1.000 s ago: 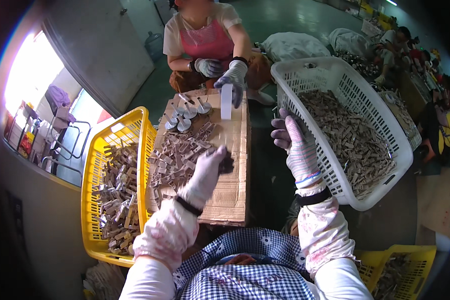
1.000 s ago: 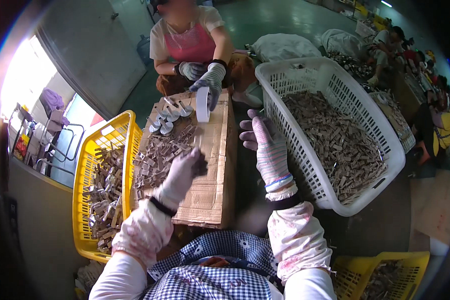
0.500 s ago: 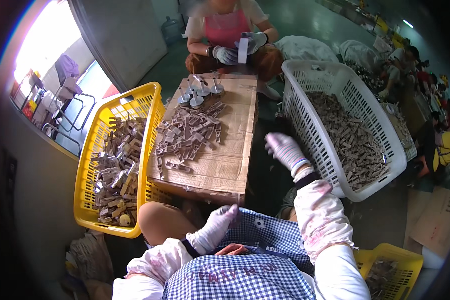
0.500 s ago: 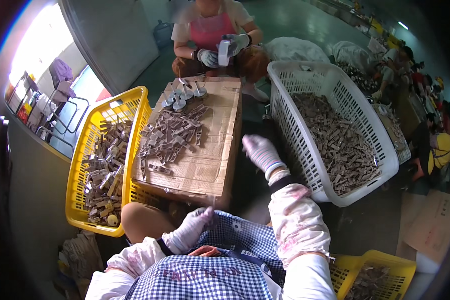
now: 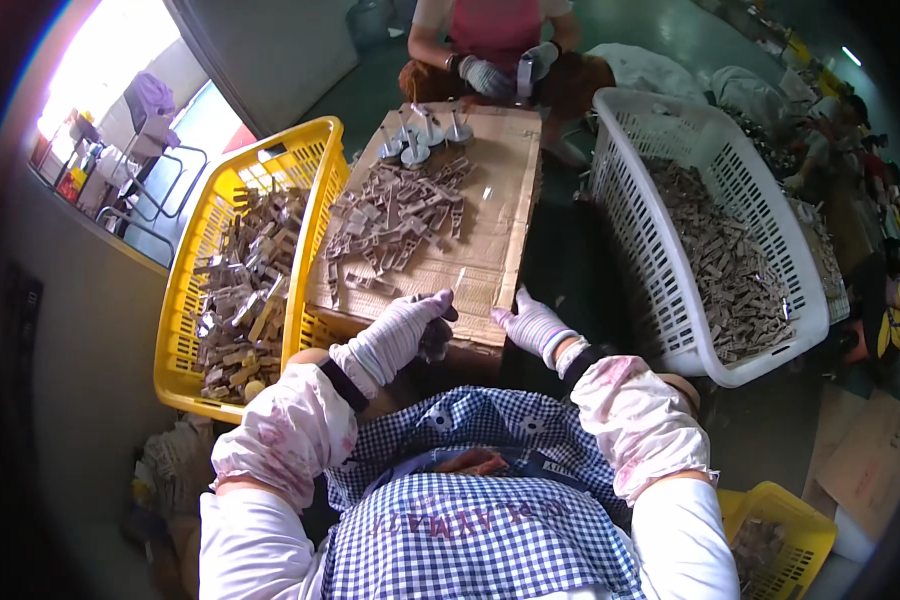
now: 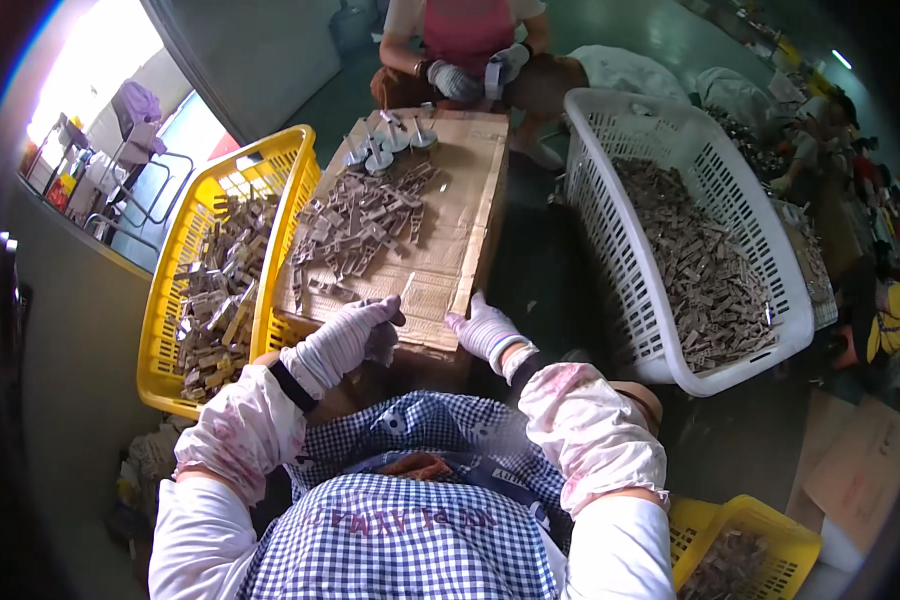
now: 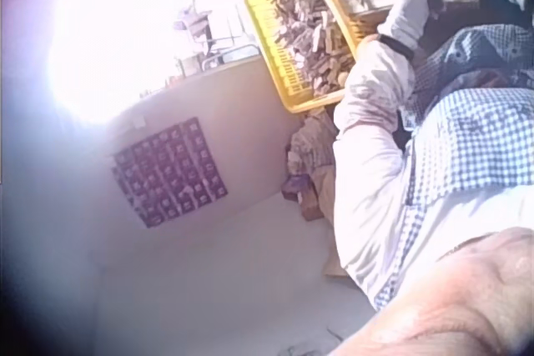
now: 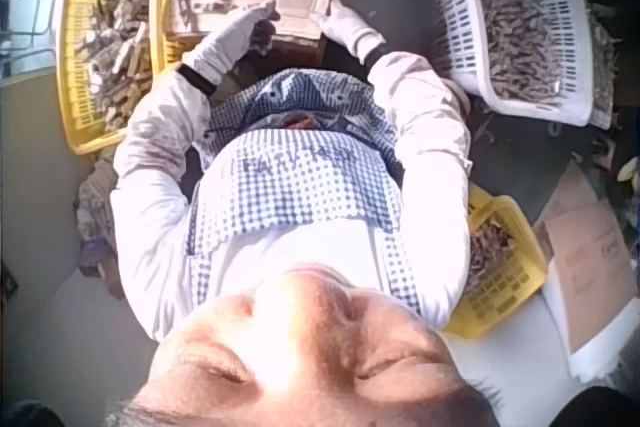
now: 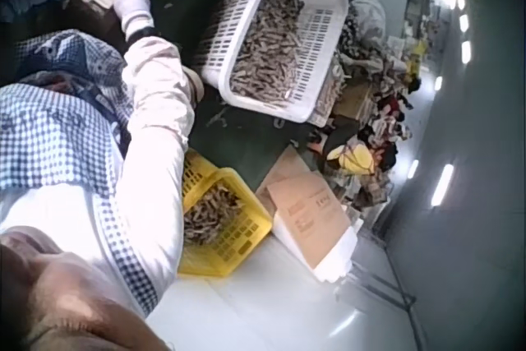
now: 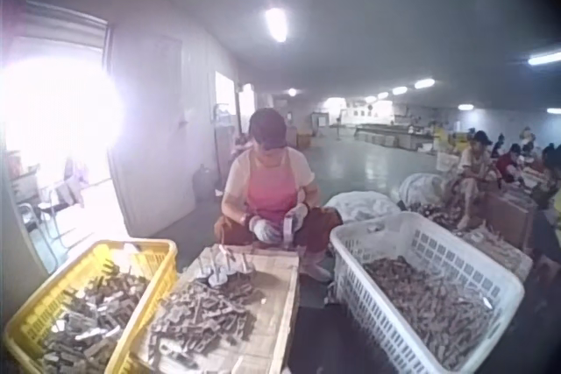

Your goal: The recorder puts on protective gloves and then begins assembling small metal clips or hardware components at a workstation.

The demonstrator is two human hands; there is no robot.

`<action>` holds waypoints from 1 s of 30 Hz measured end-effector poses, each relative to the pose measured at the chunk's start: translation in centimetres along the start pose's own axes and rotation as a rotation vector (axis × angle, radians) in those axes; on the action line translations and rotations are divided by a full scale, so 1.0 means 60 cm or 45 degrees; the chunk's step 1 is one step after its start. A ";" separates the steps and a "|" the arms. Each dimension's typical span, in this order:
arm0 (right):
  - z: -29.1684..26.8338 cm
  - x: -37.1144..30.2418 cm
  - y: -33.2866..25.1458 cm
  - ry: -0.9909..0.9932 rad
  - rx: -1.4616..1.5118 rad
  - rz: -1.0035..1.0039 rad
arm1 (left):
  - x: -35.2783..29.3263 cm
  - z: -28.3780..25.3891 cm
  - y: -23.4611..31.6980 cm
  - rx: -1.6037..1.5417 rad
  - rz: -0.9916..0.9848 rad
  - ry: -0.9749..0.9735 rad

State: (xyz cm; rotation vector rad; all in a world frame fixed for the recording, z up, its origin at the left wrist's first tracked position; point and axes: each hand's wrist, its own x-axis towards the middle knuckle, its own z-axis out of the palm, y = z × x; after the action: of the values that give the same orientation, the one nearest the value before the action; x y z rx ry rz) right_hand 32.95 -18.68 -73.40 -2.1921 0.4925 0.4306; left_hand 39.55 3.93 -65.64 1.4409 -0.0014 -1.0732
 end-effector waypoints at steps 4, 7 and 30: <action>-0.048 -0.030 -0.005 0.085 0.000 -0.086 | 0.006 0.047 -0.028 -0.071 -0.056 -0.031; -0.043 -0.019 0.007 0.119 0.108 -0.287 | 0.013 0.043 -0.083 -0.292 -0.068 -0.144; 0.029 -0.071 0.035 0.097 -0.442 -0.164 | 0.067 0.082 -0.123 -0.055 -0.068 -0.244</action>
State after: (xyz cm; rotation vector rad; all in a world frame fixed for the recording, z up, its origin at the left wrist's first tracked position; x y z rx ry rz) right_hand 28.03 -17.69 -73.85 -2.5655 0.3321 0.3863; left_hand 34.64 -0.63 -72.72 1.3016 -0.0767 -1.2444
